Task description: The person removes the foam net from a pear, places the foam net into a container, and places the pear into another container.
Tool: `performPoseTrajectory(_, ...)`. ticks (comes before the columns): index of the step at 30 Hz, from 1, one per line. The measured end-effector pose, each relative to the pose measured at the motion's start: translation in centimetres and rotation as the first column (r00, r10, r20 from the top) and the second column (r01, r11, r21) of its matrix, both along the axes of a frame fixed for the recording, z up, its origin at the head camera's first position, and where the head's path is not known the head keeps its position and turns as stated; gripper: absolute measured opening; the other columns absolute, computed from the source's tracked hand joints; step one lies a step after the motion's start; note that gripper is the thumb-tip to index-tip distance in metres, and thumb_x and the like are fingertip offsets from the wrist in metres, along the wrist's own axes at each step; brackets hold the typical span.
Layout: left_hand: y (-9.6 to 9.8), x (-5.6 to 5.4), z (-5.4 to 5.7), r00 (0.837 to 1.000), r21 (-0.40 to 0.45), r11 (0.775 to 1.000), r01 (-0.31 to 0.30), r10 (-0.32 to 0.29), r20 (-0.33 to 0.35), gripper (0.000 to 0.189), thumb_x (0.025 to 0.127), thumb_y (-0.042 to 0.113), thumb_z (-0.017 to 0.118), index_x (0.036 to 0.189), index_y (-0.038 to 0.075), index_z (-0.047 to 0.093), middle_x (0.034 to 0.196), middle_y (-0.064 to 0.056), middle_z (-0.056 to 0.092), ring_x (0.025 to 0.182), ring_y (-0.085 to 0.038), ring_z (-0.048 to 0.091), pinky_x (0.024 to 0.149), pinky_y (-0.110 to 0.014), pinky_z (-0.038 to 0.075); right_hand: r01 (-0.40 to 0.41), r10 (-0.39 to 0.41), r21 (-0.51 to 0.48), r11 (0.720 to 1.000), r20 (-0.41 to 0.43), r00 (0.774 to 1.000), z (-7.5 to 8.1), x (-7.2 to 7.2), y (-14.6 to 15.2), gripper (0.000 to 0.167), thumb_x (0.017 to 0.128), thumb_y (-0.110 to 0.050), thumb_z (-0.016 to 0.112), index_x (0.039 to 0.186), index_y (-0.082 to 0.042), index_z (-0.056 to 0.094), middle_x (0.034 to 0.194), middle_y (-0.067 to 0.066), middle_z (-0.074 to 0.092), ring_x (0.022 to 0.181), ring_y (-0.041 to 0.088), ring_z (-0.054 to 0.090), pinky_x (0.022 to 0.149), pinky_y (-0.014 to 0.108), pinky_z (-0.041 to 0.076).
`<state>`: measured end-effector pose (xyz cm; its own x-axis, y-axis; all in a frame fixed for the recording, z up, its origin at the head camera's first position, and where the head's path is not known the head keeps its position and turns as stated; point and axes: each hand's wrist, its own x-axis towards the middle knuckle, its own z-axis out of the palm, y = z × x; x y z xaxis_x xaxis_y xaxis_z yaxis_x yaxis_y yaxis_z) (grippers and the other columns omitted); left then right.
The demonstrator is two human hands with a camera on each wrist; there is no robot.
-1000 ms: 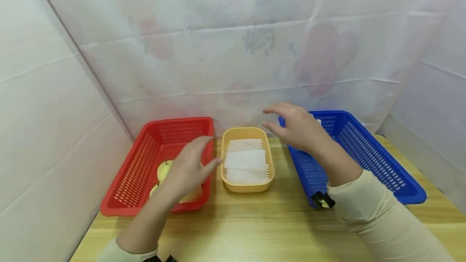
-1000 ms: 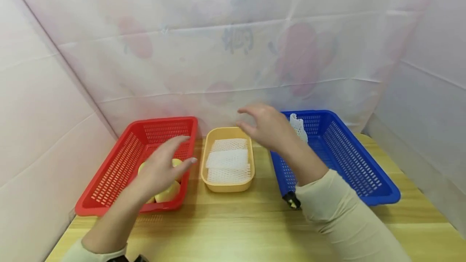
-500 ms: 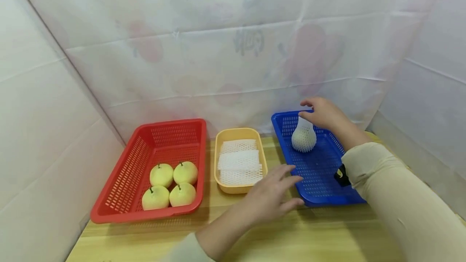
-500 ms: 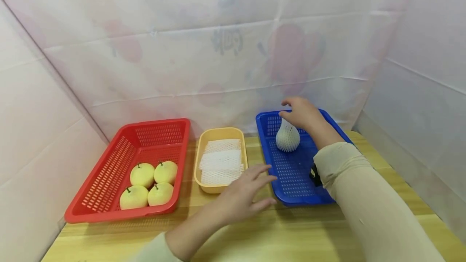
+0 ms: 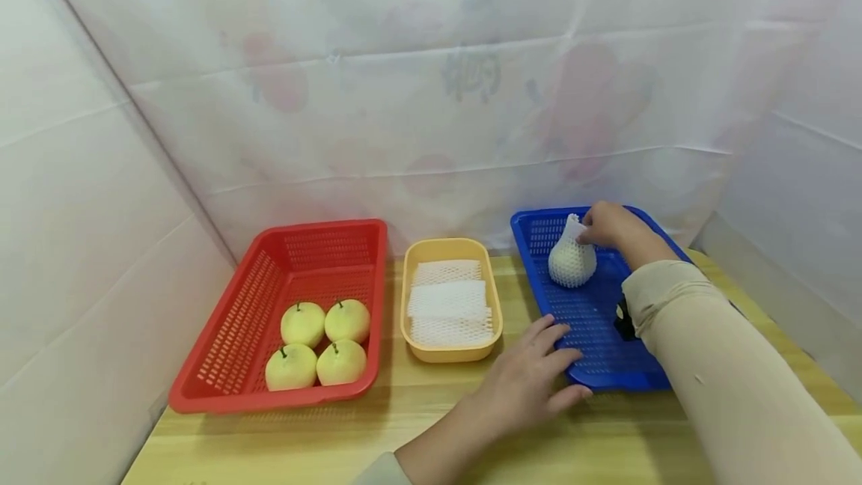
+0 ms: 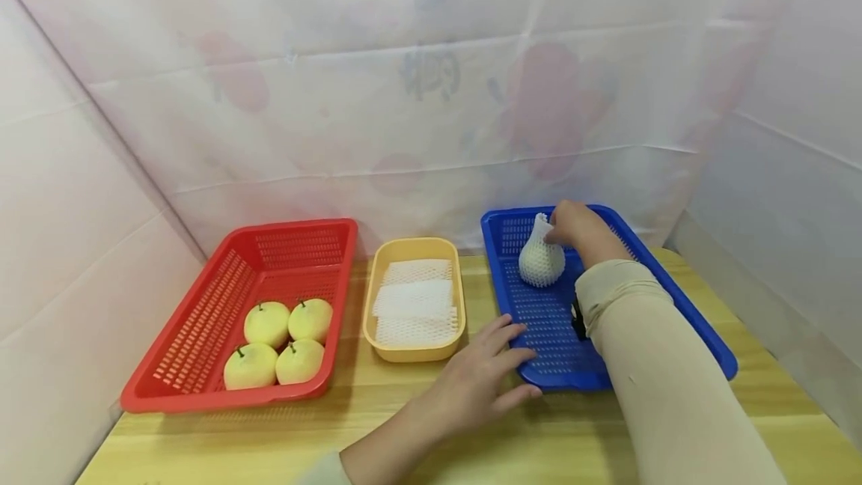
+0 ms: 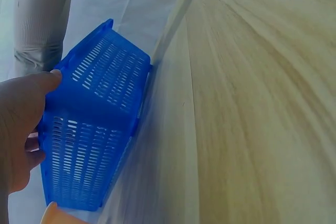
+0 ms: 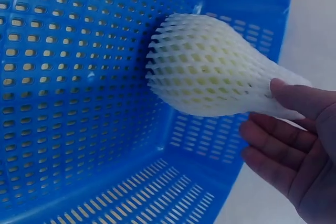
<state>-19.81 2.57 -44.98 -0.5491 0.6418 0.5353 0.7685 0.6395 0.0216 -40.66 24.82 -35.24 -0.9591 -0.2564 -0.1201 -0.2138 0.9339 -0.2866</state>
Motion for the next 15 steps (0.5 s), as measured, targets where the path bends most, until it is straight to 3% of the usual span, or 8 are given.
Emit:
performPoseTrajectory(5,0.26,0.37,-0.04,1.000,0.008,1.000,0.004,-0.004,-0.004,0.043,0.094,0.054,0.058,0.122,0.022,0.066,0.142,-0.004,0.054,0.141,-0.022,0.041,0.117,-0.029,0.029,-0.003,0.003,-0.008,1.000,0.031,1.000,-0.37,-0.06,0.15,0.039,0.090,-0.012,0.066,0.115,0.018,0.060,0.109,0.036,0.062,0.079,0.031,0.067,0.069,0.044,0.057)
performPoseTrajectory(11,0.51,0.52,0.00,1.000,0.030,1.000,0.008,-0.008,0.015,0.042,0.094,0.053,0.059,0.122,0.022,0.067,0.142,-0.004,0.054,0.141,-0.021,0.040,0.119,-0.027,0.026,-0.025,0.025,0.005,1.000,0.007,1.000,-0.18,0.31,-0.03,0.030,0.089,-0.007,0.063,0.110,0.015,0.062,0.102,0.031,0.065,0.074,0.027,0.065,0.062,0.040,0.056)
performPoseTrajectory(14,0.60,0.58,-0.05,1.000,0.037,0.999,0.009,-0.010,0.021,0.042,0.093,0.053,0.060,0.121,0.023,0.067,0.141,-0.003,0.054,0.142,-0.020,0.040,0.119,-0.026,0.025,-0.036,0.036,0.022,0.999,-0.007,0.999,-0.26,0.49,0.07,0.011,0.087,-0.007,0.062,0.083,0.004,0.063,0.075,0.016,0.059,0.061,0.019,0.054,0.053,0.033,0.047)
performPoseTrajectory(15,0.64,0.62,-0.07,1.000,0.036,0.999,0.008,-0.009,0.027,0.042,0.093,0.054,0.060,0.121,0.023,0.067,0.141,-0.003,0.054,0.142,-0.020,0.040,0.119,-0.026,0.025,-0.043,0.044,0.031,0.999,-0.009,0.999,-0.30,0.57,0.16,0.012,0.086,-0.007,0.063,0.076,-0.001,0.060,0.068,0.009,0.054,0.059,0.017,0.049,0.051,0.031,0.043)
